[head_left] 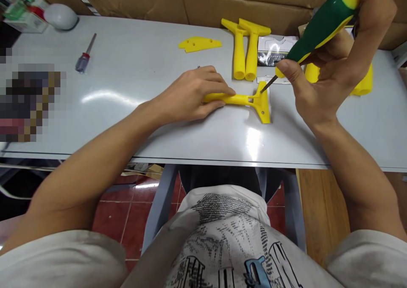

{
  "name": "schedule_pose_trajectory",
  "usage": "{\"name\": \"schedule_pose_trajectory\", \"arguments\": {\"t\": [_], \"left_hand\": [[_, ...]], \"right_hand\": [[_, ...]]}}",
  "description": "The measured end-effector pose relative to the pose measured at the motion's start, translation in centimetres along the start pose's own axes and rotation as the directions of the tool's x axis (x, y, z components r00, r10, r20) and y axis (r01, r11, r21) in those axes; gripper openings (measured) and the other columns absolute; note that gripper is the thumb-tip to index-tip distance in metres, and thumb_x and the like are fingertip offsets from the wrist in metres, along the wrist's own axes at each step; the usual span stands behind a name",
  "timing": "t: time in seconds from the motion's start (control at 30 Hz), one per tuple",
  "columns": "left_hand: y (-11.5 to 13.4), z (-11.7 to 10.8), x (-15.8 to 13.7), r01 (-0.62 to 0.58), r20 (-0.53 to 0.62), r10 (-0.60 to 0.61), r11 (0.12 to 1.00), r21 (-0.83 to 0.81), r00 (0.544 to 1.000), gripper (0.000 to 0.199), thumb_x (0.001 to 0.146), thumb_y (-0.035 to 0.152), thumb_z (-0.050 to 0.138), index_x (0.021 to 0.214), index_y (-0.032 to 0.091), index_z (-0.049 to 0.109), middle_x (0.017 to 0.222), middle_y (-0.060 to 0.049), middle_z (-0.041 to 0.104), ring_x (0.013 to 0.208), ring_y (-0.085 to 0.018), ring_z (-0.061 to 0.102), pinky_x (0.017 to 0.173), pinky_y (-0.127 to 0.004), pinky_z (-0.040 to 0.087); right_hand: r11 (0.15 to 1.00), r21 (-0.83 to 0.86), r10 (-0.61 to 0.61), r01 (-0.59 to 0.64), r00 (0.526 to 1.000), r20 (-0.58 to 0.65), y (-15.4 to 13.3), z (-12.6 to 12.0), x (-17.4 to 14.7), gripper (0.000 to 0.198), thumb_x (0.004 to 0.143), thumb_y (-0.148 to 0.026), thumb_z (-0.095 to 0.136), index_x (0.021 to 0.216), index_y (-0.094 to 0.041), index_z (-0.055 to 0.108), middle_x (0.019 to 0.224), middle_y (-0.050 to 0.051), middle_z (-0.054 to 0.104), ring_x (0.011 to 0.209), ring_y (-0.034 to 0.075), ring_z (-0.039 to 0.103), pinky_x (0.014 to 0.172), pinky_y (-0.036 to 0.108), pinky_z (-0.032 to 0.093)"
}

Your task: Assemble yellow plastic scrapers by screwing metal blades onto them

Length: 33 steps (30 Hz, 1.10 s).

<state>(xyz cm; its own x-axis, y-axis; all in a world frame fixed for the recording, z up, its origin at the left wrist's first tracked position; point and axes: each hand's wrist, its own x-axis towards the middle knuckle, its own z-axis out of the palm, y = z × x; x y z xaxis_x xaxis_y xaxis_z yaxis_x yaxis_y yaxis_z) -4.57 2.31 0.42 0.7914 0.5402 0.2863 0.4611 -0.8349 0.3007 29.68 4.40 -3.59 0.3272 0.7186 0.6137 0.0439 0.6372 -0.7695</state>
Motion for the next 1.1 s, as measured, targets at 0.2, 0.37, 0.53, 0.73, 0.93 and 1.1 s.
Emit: {"name": "schedule_pose_trajectory", "arguments": {"t": [0.2,0.37,0.53,0.73,0.93,1.1], "left_hand": [[-0.2,0.3,-0.1,0.014,-0.010,-0.014,0.999,-0.030,1.000,0.039,0.113,0.044,0.059,0.137,0.030,0.087,0.125,-0.011,0.083,0.118,-0.035,0.073,0.103,-0.049,0.058],[-0.3,0.8,0.0,0.009,-0.034,-0.011,0.998,-0.063,0.999,0.038,0.115,0.048,0.060,0.138,0.035,0.087,0.123,-0.010,0.083,0.117,-0.033,0.072,0.104,-0.050,0.056],[-0.5,1.1,0.0,0.004,-0.050,-0.007,0.998,-0.056,0.999,0.035,0.116,0.043,0.061,0.139,0.039,0.087,0.121,-0.010,0.082,0.116,-0.033,0.072,0.104,-0.051,0.055],[-1.1,0.7,0.0,-0.020,-0.041,0.019,0.999,-0.033,0.999,0.038,0.115,0.035,0.059,0.141,0.044,0.086,0.123,-0.009,0.083,0.116,-0.034,0.072,0.102,-0.054,0.055],[-1.5,0.6,-0.1,-0.055,-0.059,0.054,0.998,-0.024,0.997,0.041,0.115,0.031,0.058,0.142,0.048,0.084,0.122,-0.008,0.083,0.116,-0.034,0.073,0.100,-0.055,0.057],[-1.6,0.6,-0.1,-0.073,-0.073,0.071,0.997,-0.017,0.995,0.042,0.115,0.030,0.058,0.143,0.049,0.083,0.123,-0.007,0.083,0.117,-0.033,0.074,0.101,-0.054,0.058]], "right_hand": [[0.992,-0.108,-0.055,0.073,0.986,0.160,2.1,0.7,-0.4,0.123,0.062,-0.072,0.107,0.170,-0.061,0.048,0.194,-0.012,0.028,0.165,0.052,0.048,0.094,0.027,0.075],[0.823,-0.273,-0.428,0.498,0.860,0.277,-2.5,3.1,-1.0,0.095,0.085,-0.084,0.089,0.168,-0.049,0.057,0.180,-0.007,0.053,0.134,0.032,0.082,0.089,0.021,0.074],[0.824,-0.081,-0.496,0.560,0.784,0.374,-5.2,4.0,-1.0,0.069,0.103,-0.063,0.083,0.166,-0.055,0.056,0.173,-0.016,0.056,0.096,0.004,0.080,0.079,0.012,0.066],[0.924,-0.047,-0.340,0.379,0.872,0.353,-4.0,2.8,-0.1,0.066,0.100,-0.058,0.088,0.160,-0.058,0.060,0.181,-0.017,0.048,0.125,0.024,0.085,0.094,0.027,0.074],[0.970,0.044,-0.225,0.239,0.811,0.539,0.9,0.3,1.2,0.101,0.100,-0.073,0.082,0.177,-0.073,0.016,0.194,-0.018,0.024,0.166,0.040,0.049,0.089,0.016,0.068],[0.963,0.000,-0.237,0.268,0.851,0.469,2.1,0.7,0.8,0.099,0.100,-0.077,0.077,0.178,-0.072,0.016,0.192,-0.016,0.032,0.166,0.040,0.047,0.081,0.011,0.065]]}}
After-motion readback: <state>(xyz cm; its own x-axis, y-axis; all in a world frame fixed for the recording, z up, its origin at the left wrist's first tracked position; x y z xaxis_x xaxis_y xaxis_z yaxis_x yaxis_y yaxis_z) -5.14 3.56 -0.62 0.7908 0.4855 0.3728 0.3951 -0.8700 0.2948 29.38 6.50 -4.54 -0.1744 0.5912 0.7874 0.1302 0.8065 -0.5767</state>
